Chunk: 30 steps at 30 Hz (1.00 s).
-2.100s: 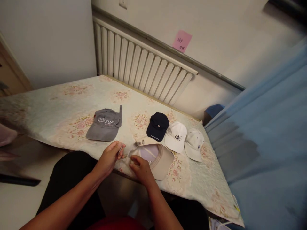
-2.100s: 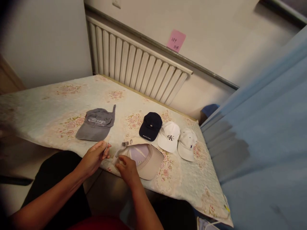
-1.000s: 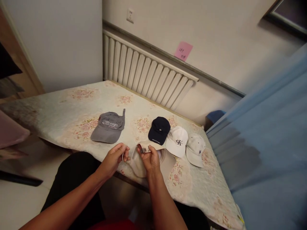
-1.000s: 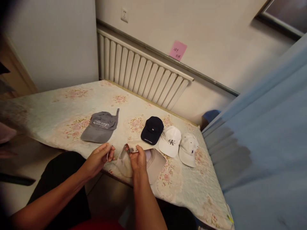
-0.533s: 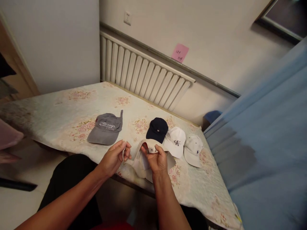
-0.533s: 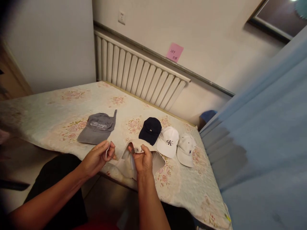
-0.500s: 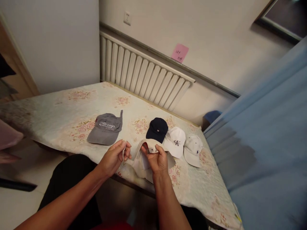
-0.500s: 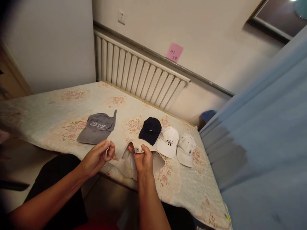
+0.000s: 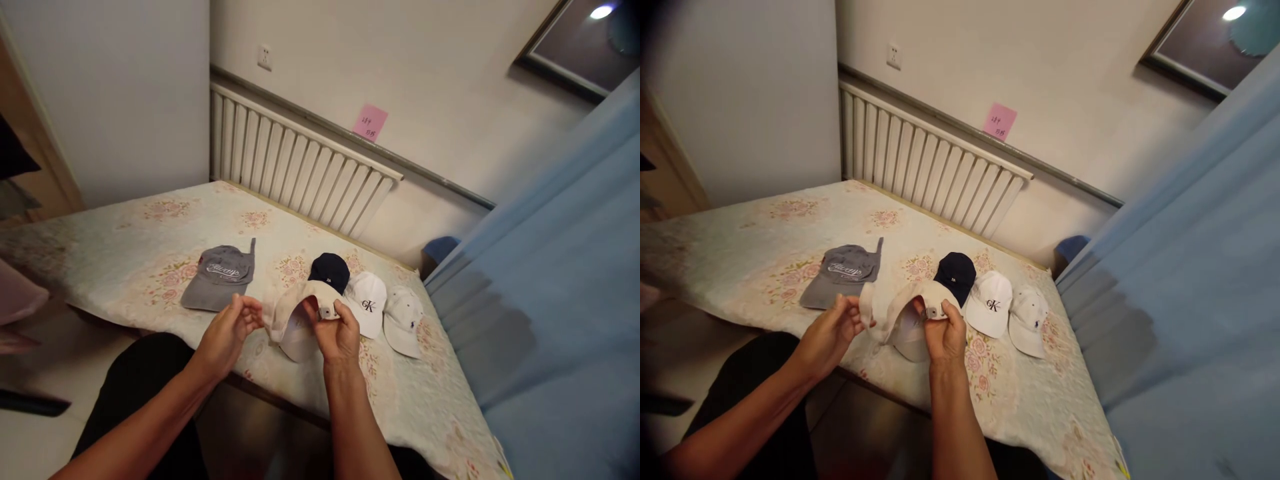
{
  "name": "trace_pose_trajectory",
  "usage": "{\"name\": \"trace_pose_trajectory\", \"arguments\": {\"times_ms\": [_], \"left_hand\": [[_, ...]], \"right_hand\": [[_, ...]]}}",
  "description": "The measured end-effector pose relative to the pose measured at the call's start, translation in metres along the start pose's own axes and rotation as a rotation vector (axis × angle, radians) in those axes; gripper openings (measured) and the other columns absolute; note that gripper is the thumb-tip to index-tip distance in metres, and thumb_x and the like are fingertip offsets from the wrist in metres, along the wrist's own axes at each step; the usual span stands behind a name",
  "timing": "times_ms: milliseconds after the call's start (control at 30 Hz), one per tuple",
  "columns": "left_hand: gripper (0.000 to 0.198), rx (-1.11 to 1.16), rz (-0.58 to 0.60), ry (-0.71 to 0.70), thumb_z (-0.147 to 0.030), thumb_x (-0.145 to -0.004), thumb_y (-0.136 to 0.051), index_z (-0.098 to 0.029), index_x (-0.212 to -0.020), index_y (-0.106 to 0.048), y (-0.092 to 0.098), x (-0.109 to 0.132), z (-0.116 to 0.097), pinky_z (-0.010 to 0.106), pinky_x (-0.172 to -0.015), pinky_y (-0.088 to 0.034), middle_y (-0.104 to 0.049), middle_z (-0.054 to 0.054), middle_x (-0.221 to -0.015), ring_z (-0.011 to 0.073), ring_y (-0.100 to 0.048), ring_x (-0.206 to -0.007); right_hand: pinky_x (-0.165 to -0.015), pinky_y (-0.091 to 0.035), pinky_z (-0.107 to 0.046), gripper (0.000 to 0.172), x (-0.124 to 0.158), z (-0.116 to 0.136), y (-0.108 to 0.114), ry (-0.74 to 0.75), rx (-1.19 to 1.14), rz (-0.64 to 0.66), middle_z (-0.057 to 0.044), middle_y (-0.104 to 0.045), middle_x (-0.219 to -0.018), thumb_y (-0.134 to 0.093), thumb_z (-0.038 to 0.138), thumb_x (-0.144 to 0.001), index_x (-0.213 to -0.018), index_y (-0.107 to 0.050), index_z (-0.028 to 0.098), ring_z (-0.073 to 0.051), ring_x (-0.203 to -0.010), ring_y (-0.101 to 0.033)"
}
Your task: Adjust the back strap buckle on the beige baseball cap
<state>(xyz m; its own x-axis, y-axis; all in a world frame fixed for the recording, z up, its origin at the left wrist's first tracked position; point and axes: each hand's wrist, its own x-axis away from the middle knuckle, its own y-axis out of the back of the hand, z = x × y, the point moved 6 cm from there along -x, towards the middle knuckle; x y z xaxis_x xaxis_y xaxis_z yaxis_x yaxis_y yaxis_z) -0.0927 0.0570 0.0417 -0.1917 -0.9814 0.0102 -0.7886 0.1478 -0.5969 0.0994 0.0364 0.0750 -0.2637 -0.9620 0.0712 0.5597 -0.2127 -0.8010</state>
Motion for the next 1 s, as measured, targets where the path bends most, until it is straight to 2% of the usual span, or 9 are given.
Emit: {"name": "trace_pose_trajectory", "arguments": {"times_ms": [100,167,233,333,433,500,600,733,1000], "left_hand": [[0.039,-0.109,-0.127,0.120,-0.055,-0.080,-0.056,-0.017,-0.074,-0.061,0.026,0.012,0.031,0.027,-0.064,-0.045,-0.061,0.001,-0.064,0.0135,-0.055,-0.061],[0.041,-0.178,-0.056,0.260,-0.055,-0.081,-0.054,-0.016,-0.072,-0.061,0.029,0.025,0.051,0.027,-0.059,-0.043,-0.061,0.002,-0.064,0.0130,-0.055,-0.056],[0.043,-0.197,0.133,0.384,-0.056,-0.083,-0.050,-0.016,-0.076,-0.064,0.018,0.041,0.066,0.030,-0.064,-0.045,-0.064,0.005,-0.068,0.0159,-0.060,-0.060],[0.044,-0.111,0.404,0.524,-0.055,-0.084,-0.049,-0.016,-0.095,-0.068,-0.007,0.062,0.076,0.039,-0.081,-0.046,-0.069,0.014,-0.093,0.0241,-0.066,-0.083],[0.051,0.083,0.518,0.617,-0.054,-0.084,-0.050,-0.022,-0.123,-0.057,-0.027,0.067,0.082,0.043,-0.096,-0.040,-0.062,0.016,-0.121,0.0277,-0.058,-0.113],[0.060,0.274,0.548,0.624,-0.061,-0.083,-0.046,-0.024,-0.129,-0.052,-0.039,0.061,0.084,0.045,-0.102,-0.035,-0.051,0.015,-0.136,0.0281,-0.046,-0.127],[0.055,0.492,0.470,0.544,-0.059,-0.086,-0.042,-0.024,-0.127,-0.053,-0.048,0.044,0.083,0.045,-0.108,-0.029,-0.043,0.010,-0.144,0.0263,-0.035,-0.135],[0.050,0.657,0.341,0.466,-0.053,-0.089,-0.040,-0.021,-0.125,-0.053,-0.058,0.027,0.071,0.042,-0.111,-0.029,-0.045,0.008,-0.143,0.0229,-0.033,-0.136],[0.027,0.674,0.054,0.481,-0.039,-0.090,-0.045,-0.020,-0.104,-0.058,-0.070,0.011,0.053,0.042,-0.097,-0.049,-0.064,0.009,-0.115,0.0213,-0.058,-0.113]], "right_hand": [[-0.099,-0.042,-0.055,0.020,0.002,-0.003,0.002,0.013,-0.023,-0.003,-0.005,-0.074,-0.086,-0.057,0.015,-0.071,-0.088,-0.066,0.016,-0.025,-0.095,-0.066],[-0.099,-0.043,-0.055,0.021,0.002,-0.003,0.002,0.032,-0.023,0.013,-0.006,-0.074,-0.087,-0.057,0.016,-0.071,-0.090,-0.066,0.016,-0.026,-0.096,-0.066],[-0.098,-0.044,-0.054,0.021,0.003,-0.003,0.002,0.037,-0.008,0.005,-0.007,-0.074,-0.087,-0.057,0.017,-0.071,-0.090,-0.066,0.016,-0.026,-0.097,-0.066],[-0.100,-0.044,-0.052,0.022,0.005,-0.003,-0.001,0.028,0.013,-0.005,-0.007,-0.074,-0.087,-0.058,0.020,-0.070,-0.090,-0.066,0.016,-0.026,-0.096,-0.066],[-0.101,-0.043,-0.051,0.022,0.008,-0.003,-0.001,0.049,0.013,0.015,-0.006,-0.074,-0.090,-0.058,0.021,-0.070,-0.091,-0.066,0.017,-0.025,-0.096,-0.066],[-0.101,-0.043,-0.052,0.019,0.010,-0.002,0.003,0.049,0.009,0.006,-0.005,-0.074,-0.087,-0.059,0.021,-0.071,-0.089,-0.066,0.017,-0.024,-0.094,-0.067],[-0.102,-0.043,-0.051,0.017,0.013,-0.001,0.011,0.024,-0.015,-0.020,-0.005,-0.073,-0.082,-0.058,0.020,-0.072,-0.087,-0.066,0.017,-0.024,-0.092,-0.068],[-0.102,-0.042,-0.053,0.024,0.020,0.002,0.020,0.049,-0.037,-0.038,-0.005,-0.074,-0.087,-0.058,0.018,-0.070,-0.093,-0.067,0.018,-0.024,-0.092,-0.068],[-0.102,-0.041,-0.052,0.044,0.034,-0.001,0.028,0.131,0.048,0.028,-0.007,-0.071,-0.105,-0.059,0.019,-0.066,-0.110,-0.063,0.020,-0.026,-0.108,-0.061]]}}
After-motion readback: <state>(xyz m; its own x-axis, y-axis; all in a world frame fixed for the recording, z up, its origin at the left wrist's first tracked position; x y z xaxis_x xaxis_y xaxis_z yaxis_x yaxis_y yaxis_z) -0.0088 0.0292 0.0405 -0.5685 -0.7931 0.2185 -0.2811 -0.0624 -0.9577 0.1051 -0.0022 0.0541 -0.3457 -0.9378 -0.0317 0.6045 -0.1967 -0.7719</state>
